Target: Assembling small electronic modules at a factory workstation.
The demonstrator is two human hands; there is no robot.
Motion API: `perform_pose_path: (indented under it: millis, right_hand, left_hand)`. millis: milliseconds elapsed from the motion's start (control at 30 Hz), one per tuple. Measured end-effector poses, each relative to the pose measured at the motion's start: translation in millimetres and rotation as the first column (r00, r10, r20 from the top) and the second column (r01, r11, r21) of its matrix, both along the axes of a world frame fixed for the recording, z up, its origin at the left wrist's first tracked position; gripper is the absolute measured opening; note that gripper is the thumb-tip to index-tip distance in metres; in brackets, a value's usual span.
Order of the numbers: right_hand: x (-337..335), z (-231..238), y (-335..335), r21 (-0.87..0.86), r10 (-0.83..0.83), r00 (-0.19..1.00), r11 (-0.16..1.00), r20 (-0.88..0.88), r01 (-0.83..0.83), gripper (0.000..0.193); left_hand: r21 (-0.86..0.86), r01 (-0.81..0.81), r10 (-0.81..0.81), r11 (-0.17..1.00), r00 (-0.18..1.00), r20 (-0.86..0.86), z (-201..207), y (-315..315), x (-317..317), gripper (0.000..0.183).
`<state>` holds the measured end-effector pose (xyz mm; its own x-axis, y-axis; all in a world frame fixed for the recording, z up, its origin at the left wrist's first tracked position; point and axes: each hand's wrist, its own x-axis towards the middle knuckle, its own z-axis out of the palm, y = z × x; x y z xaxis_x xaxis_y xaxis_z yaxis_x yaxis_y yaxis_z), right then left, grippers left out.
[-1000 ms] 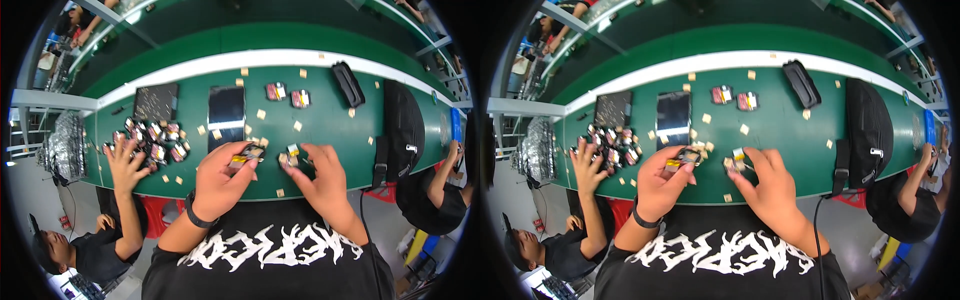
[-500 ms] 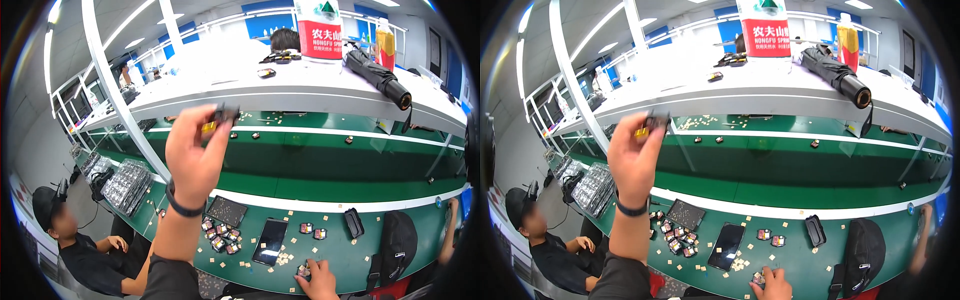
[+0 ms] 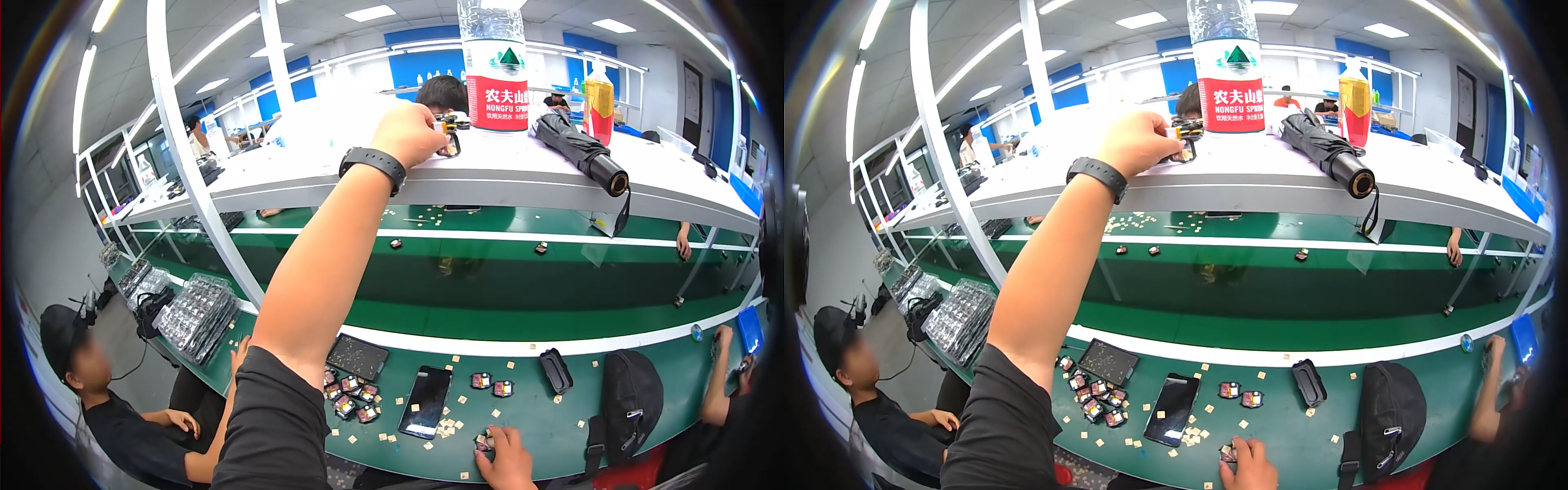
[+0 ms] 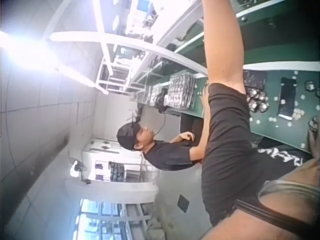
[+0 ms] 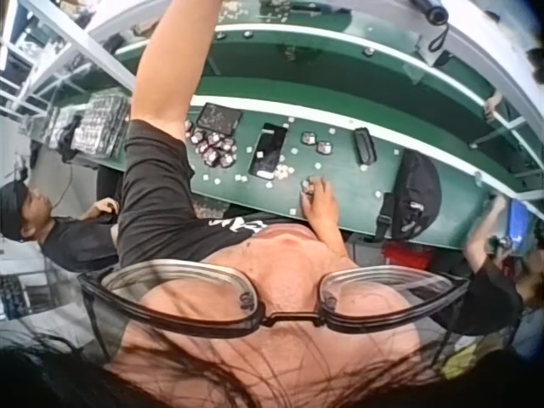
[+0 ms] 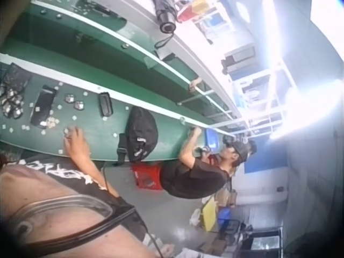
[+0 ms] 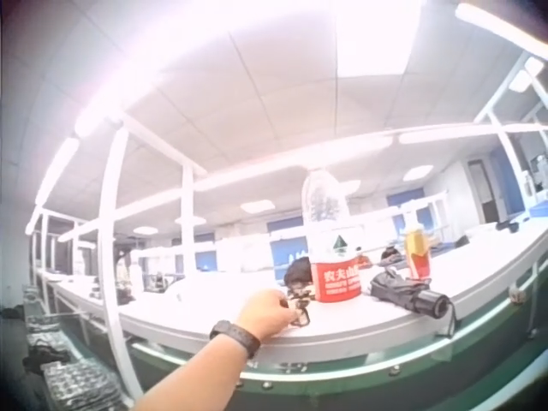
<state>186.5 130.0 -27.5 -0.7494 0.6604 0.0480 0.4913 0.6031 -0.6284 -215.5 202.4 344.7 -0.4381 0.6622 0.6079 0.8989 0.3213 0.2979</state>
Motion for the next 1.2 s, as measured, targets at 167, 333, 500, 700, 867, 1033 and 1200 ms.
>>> perform_pose_path:
  millis: [167, 333, 500, 700, 867, 1033, 1200]
  right_hand:
    - [9.9, -21.6, 6.0, 0.059, 0.029, 0.986, 0.998, -0.166, -0.02, 0.056]
    - [9.4, -8.8, 28.9, -0.203, -0.052, 0.963, 0.979, -0.265, -0.003, 0.06]
    - [7.6, 25.1, 27.1, -0.33, -0.163, 0.823, 0.943, -0.544, -0.032, 0.063]
    - [-5.1, 16.8, 29.6, -0.336, -0.064, 0.818, 0.928, -0.572, -0.162, 0.064]
    - [11.4, 16.0, 16.3, -0.948, -0.587, 0.745, 0.209, -0.317, -0.238, 0.022]
    - [30.7, -8.5, -0.1, -0.968, -0.467, 0.865, -0.066, -0.183, -0.241, 0.026]
    - [23.9, 3.4, 6.7, -0.953, -0.358, 0.883, 0.14, -0.303, -0.27, 0.025]
  left_hand:
    - [0.088, -0.085, 0.098, 0.993, 0.983, -0.155, 0.6, -4.6, 0.5, 0.049]
    - [0.457, 0.25, -0.133, 0.854, 0.953, -0.274, -89.8, -55.4, 83.9, 0.025]
    - [0.148, 0.514, -0.364, 0.845, 0.35, 0.863, -271.7, -164.5, 213.7, 0.056]
    - [0.377, 0.294, -0.249, 0.879, -0.392, 0.886, -342.9, -155.6, 235.2, 0.05]
    - [0.328, 0.227, -0.271, 0.917, -0.249, 0.93, -352.4, -166.2, 238.2, 0.044]
    - [0.278, 0.292, -0.254, 0.915, -0.118, 0.96, -349.3, -169.1, 236.5, 0.041]
    - [0.262, 0.286, -0.206, 0.922, -0.212, 0.955, -347.6, -171.1, 231.1, 0.039]
